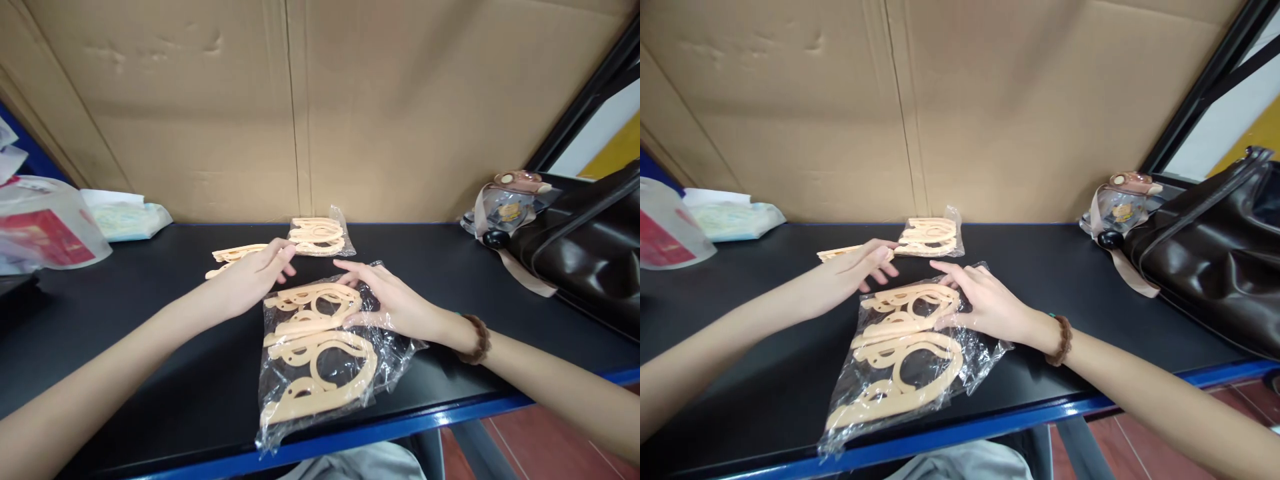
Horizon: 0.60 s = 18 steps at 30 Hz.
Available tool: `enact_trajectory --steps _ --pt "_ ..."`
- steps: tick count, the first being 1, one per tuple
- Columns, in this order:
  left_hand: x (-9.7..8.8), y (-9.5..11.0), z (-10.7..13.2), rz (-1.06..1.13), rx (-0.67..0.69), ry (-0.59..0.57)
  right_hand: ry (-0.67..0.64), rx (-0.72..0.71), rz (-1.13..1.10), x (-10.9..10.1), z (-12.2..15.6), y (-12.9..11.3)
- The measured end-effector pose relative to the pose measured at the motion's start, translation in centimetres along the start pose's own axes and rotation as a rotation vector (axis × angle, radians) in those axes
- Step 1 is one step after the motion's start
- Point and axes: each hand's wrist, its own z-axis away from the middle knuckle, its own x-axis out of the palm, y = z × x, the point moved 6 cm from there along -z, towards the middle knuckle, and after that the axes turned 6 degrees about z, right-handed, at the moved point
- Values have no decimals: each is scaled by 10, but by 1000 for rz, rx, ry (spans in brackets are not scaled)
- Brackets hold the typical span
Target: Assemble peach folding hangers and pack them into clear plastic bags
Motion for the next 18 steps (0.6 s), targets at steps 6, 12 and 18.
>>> enact_trajectory --steps 6,12,18 --pt "-19 0 9 -481 -110 98 -2 -7 0 -2 1 3" --pt "-3 -10 2 -68 -139 22 6 8 -43 1 -3 -1" --pt "-9 -14 7 -172 -210 34 25 31 -20 -1 -2 3"
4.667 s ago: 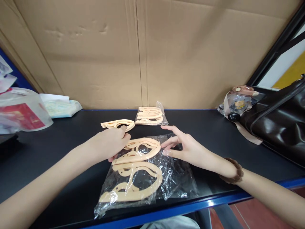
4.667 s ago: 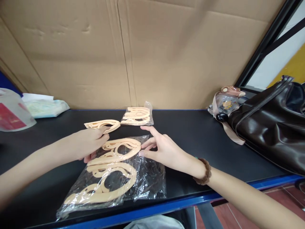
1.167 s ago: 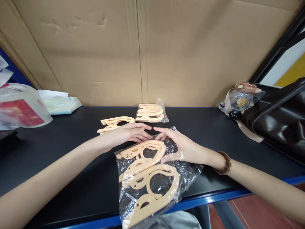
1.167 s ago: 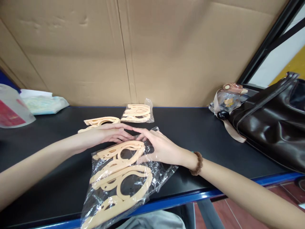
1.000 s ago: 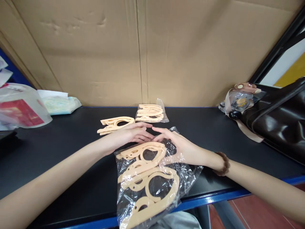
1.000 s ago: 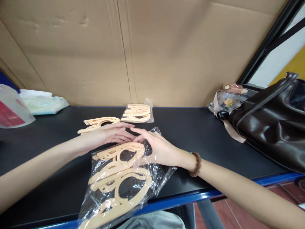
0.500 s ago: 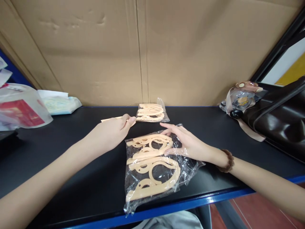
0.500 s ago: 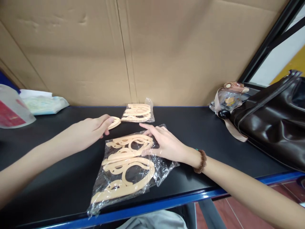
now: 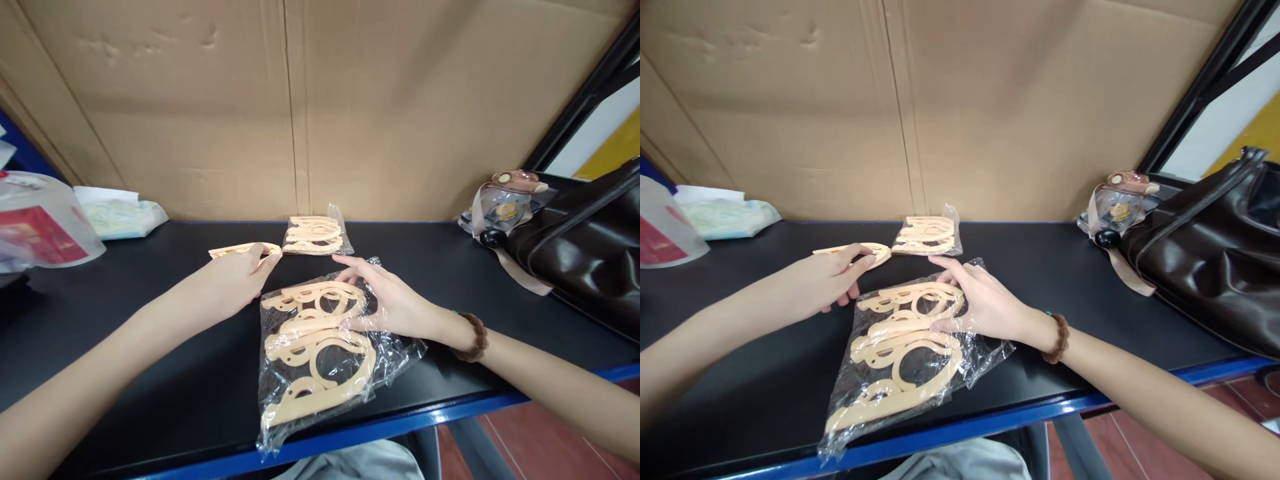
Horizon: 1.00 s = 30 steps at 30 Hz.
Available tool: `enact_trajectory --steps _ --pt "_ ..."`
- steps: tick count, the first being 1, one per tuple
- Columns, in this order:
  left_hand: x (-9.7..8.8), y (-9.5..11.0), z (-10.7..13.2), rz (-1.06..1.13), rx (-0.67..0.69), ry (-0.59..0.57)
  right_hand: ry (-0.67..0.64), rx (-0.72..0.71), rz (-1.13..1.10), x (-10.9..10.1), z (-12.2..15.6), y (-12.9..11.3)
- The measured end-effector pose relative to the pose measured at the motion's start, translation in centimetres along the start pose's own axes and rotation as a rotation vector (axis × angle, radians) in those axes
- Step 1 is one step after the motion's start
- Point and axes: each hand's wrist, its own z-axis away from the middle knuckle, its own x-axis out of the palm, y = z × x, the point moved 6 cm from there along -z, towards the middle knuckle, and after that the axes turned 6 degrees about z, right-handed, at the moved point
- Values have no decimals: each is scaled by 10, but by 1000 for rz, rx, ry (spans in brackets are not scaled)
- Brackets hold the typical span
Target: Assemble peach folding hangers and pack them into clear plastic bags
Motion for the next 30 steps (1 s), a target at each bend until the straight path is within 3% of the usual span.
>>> enact_trajectory --steps 4,13,17,20,24,26,30 --pt "7 4 5 100 -100 -75 -3 15 -70 -1 0 1" --pt "17 8 -5 462 -169 -102 29 100 -132 -6 1 7" --pt "18 5 -6 465 -137 -107 24 87 -61 -5 1 6" --pt "12 8 -3 185 -8 -17 19 87 11 -5 0 6" --pt "5 27 6 -248 303 167 35 88 2 -10 -1 6" --pt "11 36 10 -274 450 126 40 118 -6 -15 0 7" --pt "29 46 20 -249 646 -79 -7 233 59 -21 3 15"
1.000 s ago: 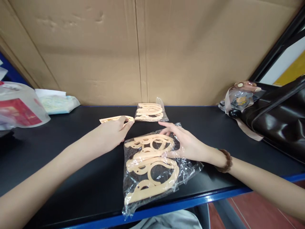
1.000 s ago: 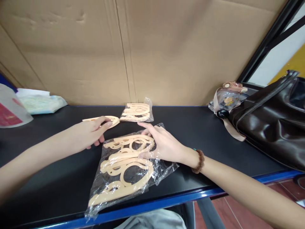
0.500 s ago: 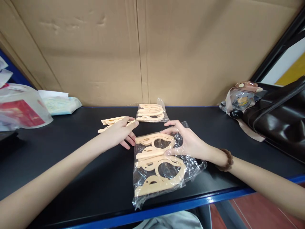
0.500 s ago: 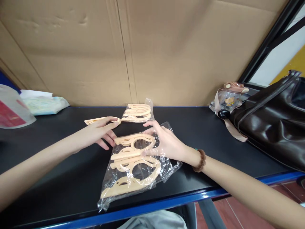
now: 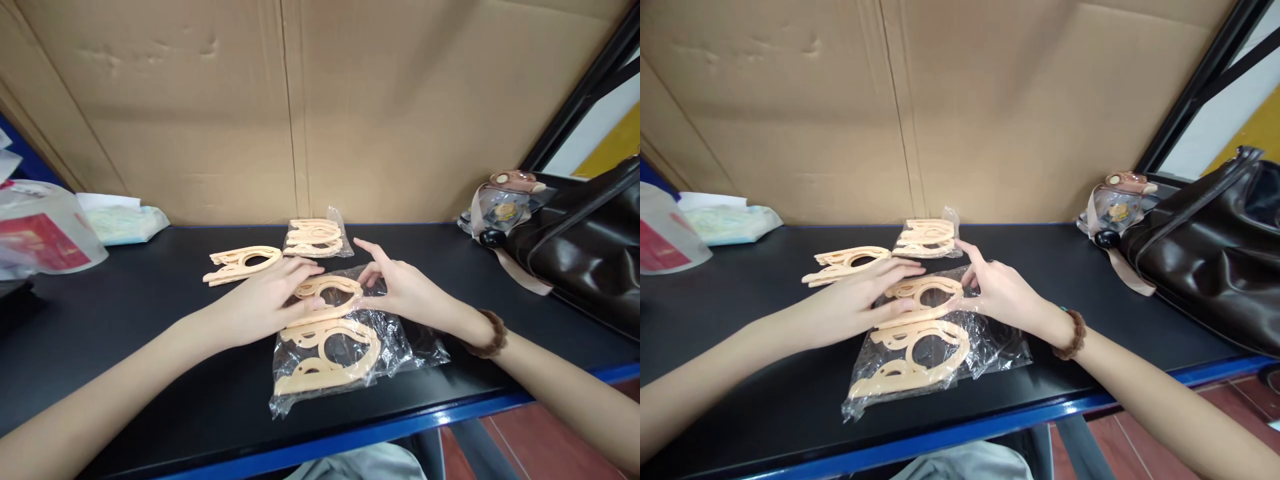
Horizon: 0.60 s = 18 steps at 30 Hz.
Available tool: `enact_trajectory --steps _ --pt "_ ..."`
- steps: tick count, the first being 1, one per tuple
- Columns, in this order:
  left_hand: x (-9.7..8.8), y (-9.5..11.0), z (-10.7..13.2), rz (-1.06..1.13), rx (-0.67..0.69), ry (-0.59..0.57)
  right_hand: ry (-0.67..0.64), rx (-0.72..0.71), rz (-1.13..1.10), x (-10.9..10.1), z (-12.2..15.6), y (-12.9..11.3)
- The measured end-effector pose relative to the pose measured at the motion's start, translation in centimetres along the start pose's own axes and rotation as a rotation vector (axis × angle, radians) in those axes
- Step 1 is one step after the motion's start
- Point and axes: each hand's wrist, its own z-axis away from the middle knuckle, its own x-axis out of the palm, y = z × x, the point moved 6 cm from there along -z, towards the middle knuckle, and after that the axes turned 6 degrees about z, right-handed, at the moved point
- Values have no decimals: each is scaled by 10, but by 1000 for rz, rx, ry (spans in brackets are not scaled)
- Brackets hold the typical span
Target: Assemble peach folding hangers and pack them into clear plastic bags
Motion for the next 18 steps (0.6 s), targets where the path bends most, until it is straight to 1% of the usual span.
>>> enact_trajectory --steps 3,6,9,13,15,18 --pt "6 8 2 20 92 -69 -33 13 16 1 1 2" --pt "5 8 3 13 94 -81 -22 -3 -77 4 0 0" --pt "2 4 1 -17 38 -76 -26 -5 -222 6 0 -3" --pt "-6 -7 -3 -116 -80 -2 -49 -19 -319 4 2 -7" --pt "-12 -16 -4 -210 -131 35 -27 -4 -282 1 2 -5" --pt "-23 -36 -3 -320 -188 106 69 39 -120 -6 1 4"
